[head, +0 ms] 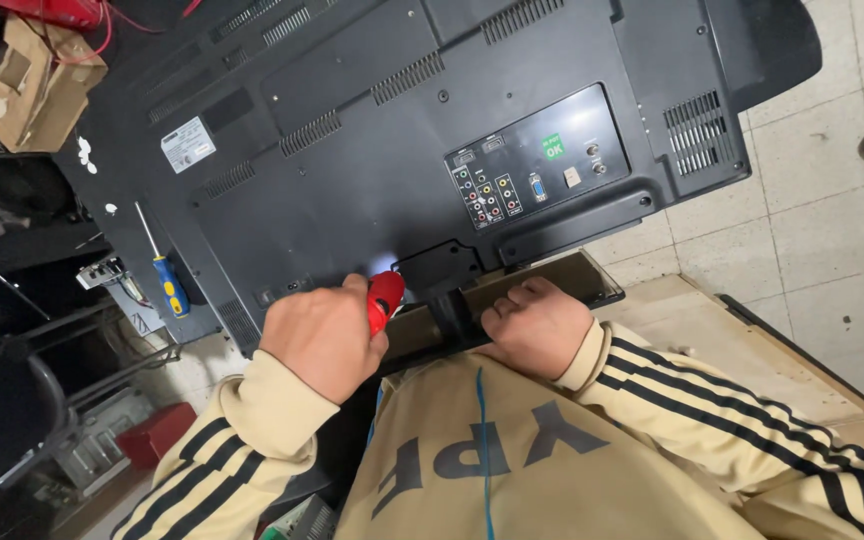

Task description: Removing and reattaching a TV stand using an electric screwdriver on a repair bench

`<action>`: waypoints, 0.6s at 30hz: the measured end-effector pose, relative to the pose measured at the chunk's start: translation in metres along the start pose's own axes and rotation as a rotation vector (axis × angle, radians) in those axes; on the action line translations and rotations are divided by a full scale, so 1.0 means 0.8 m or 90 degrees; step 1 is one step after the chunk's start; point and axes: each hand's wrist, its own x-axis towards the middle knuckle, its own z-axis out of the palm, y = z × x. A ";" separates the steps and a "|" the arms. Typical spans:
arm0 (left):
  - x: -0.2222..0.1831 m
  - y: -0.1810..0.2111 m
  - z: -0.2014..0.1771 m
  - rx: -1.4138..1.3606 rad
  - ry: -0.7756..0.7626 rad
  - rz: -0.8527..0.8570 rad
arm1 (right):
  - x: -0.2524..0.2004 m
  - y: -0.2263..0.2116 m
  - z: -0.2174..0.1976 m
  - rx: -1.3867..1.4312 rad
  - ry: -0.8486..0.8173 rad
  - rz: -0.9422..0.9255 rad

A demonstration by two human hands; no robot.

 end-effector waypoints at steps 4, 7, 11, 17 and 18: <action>-0.001 0.002 0.000 -0.007 0.009 -0.011 | 0.004 0.000 -0.001 -0.004 0.008 -0.003; -0.005 0.003 -0.009 -0.029 0.009 -0.019 | 0.002 -0.001 -0.003 -0.013 0.021 0.002; -0.006 -0.001 -0.008 -0.048 0.012 -0.039 | -0.002 -0.005 0.001 -0.020 0.023 0.021; -0.006 -0.002 0.001 -0.068 0.017 -0.054 | -0.004 -0.004 0.002 -0.014 0.010 0.030; -0.006 -0.003 0.002 -0.070 0.016 -0.054 | -0.005 -0.004 0.002 -0.014 0.008 0.029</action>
